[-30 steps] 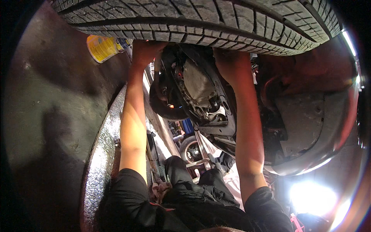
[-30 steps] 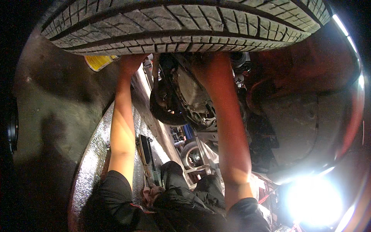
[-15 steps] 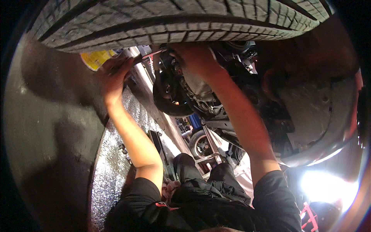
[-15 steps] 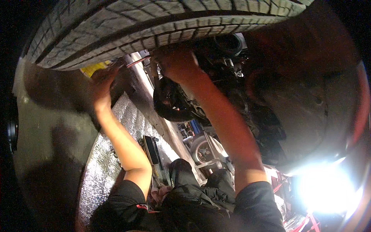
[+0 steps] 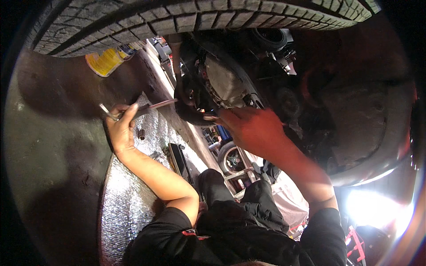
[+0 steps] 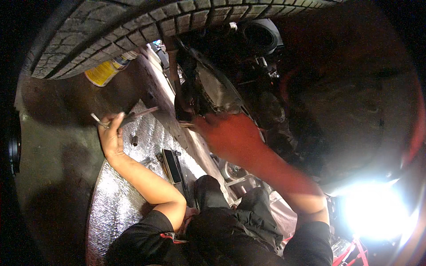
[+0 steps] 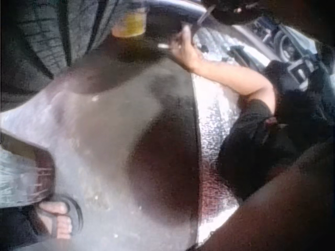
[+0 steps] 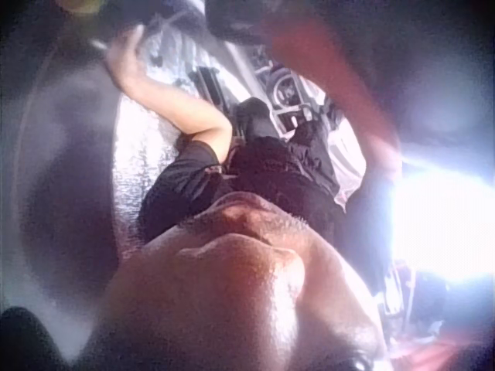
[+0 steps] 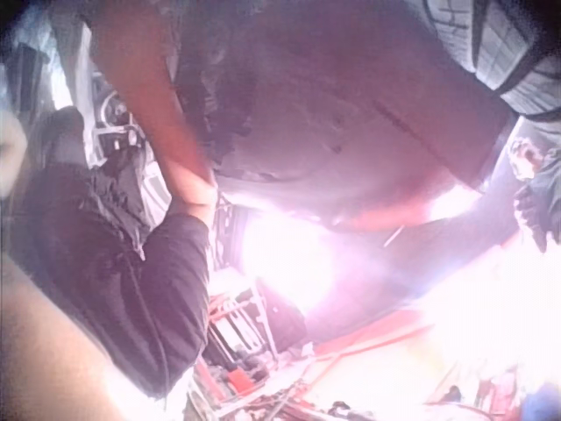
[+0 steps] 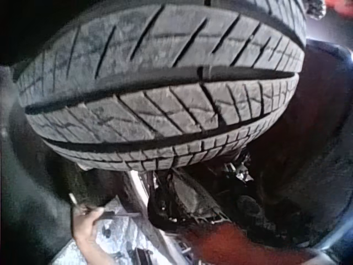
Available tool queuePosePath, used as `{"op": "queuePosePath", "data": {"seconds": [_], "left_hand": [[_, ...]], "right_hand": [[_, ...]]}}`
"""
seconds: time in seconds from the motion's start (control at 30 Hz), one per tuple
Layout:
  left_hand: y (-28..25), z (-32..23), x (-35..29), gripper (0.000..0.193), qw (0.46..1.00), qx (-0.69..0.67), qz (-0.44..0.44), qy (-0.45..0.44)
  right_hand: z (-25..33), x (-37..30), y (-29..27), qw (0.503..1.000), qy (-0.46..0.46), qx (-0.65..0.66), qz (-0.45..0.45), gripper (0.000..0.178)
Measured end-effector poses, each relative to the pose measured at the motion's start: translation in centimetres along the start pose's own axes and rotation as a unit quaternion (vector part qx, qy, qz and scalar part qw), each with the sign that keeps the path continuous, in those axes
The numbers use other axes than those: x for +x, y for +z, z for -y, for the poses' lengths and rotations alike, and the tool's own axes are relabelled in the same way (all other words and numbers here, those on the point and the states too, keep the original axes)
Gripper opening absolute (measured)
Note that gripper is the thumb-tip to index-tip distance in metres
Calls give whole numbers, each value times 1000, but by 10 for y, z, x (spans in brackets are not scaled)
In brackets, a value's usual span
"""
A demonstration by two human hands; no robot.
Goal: The person lies on a protective mat under a raised vehicle and uses a ratchet wrench to tighten bolts on the rear suspension assembly. They manipulate the tool with both hands to secure components near the wheel hub and brake assembly.
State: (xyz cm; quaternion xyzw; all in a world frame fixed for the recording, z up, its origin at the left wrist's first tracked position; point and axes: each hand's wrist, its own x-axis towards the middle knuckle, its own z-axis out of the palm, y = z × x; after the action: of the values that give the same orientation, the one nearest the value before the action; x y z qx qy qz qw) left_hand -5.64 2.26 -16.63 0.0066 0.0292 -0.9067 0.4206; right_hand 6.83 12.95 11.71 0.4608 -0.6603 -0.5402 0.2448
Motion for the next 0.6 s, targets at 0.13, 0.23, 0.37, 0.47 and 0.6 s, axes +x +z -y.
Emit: {"op": "queuePosePath", "data": {"seconds": [0.13, 0.23, 0.37, 0.47, 0.6], "left_hand": [[14, 12, -11, 24, 912, 390, 126, -32], [-27, 71, 7, 48, 780, 586, 140, -167], [-26, 92, 7, 70, 644, 709, 169, -233], [-13, 92, -14, 86, 662, 690, 186, -228], [32, 41, -51, 95, 661, 743, 97, -40]], "right_hand": [[-3, -46, 14, 996, 56, 25, 60, 22], [6, -47, 20, 996, -15, 83, 9, 28], [19, -16, 13, 995, -55, 80, 2, 35], [17, 16, 7, 995, -82, 42, -22, 36], [2, 56, 19, 991, -112, -8, -67, 36]]}}
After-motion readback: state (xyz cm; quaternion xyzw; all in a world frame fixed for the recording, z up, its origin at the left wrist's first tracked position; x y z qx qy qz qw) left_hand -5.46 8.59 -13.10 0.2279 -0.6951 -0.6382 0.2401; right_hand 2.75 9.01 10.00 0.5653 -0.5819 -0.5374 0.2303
